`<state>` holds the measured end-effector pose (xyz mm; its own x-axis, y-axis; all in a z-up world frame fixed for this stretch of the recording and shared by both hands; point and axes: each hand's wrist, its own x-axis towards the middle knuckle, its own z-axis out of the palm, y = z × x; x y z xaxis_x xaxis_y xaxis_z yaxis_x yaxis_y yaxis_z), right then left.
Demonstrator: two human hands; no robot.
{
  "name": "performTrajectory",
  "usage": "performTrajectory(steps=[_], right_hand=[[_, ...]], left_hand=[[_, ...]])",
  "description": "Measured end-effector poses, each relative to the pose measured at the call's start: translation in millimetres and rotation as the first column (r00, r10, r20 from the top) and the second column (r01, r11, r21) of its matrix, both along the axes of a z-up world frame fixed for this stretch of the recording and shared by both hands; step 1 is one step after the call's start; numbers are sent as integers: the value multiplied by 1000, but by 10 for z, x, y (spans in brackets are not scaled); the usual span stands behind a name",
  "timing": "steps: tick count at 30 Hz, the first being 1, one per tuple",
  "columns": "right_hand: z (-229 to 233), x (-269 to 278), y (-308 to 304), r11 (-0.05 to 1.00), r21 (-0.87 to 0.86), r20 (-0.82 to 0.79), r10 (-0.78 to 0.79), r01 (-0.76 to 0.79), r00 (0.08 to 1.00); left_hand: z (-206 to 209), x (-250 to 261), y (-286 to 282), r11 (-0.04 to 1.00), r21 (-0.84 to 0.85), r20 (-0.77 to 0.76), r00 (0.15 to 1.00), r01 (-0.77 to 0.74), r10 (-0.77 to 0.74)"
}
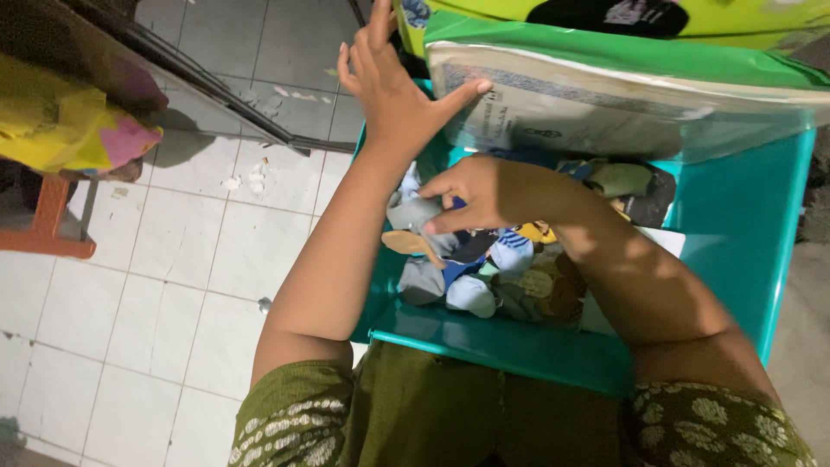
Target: Organizing and sorting through documents and items in a plastic storage drawer.
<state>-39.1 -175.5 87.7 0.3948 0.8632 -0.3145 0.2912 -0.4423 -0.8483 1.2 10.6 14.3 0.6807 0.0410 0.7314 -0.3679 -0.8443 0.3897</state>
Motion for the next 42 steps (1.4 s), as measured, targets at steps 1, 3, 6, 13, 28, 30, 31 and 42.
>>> performTrajectory(steps=[1, 3, 6, 13, 28, 30, 31, 42], right_hand=[[94, -20, -10, 1000, -24, 101, -6, 8, 995], [431, -71, -44, 998, -47, 205, -18, 29, 979], [1018, -161, -153, 934, -313, 258, -90, 171, 962], [1559, -312, -372, 963, -22, 789, -149, 270, 596], [-949, -90, -1245, 701, -644, 673, 326, 308, 664], [-614, -92, -1182, 696, -652, 659, 325, 301, 678], [-235, -108, -1088, 621, -713, 601, 304, 324, 739], [520, -303, -1565, 785, 102, 694, -497, 611, 522]], left_hand=[[-14, 19, -1, 1000, 17, 34, 999, -1, 1], [-34, 30, -9, 999, 34, 72, 997, 7, -9], [-37, -14, -25, 1000, -12, 37, 999, 17, -16], [-138, -10, -13, 999, 2, -15, 999, -40, 40], [-28, -69, -26, 999, -43, -56, 998, -16, 14], [6, -63, -34, 1000, -24, -9, 1000, -2, 2], [-5, -68, -41, 1000, -19, -12, 1000, -11, 11], [23, -115, -88, 997, -72, -57, 998, 16, -20]])
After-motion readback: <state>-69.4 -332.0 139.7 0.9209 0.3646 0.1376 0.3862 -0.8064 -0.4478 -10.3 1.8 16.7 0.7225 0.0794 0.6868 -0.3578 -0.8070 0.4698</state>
